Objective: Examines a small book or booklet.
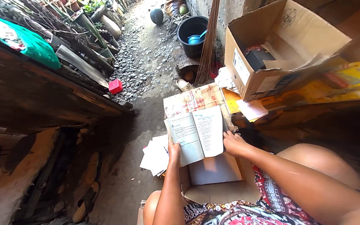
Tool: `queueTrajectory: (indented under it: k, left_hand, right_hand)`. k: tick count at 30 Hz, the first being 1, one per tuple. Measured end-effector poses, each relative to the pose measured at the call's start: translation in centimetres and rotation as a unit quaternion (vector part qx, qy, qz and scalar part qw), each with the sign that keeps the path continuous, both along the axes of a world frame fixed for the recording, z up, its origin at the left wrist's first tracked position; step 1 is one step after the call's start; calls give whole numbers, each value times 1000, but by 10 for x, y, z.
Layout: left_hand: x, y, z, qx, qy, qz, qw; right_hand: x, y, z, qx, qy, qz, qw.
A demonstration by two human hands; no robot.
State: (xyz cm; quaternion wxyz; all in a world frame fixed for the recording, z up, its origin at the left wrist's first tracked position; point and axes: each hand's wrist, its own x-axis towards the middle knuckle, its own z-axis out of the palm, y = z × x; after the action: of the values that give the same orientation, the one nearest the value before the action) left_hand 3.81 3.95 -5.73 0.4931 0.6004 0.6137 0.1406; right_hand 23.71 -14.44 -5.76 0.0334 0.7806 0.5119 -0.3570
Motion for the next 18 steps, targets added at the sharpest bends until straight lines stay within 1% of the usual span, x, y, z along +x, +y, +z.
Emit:
queueTrajectory:
  k: [18]
  left_hand:
    - [1,-1,1,-4,5,4,1000]
  right_hand:
    - [0,-1,0,-1,-5,5,1000]
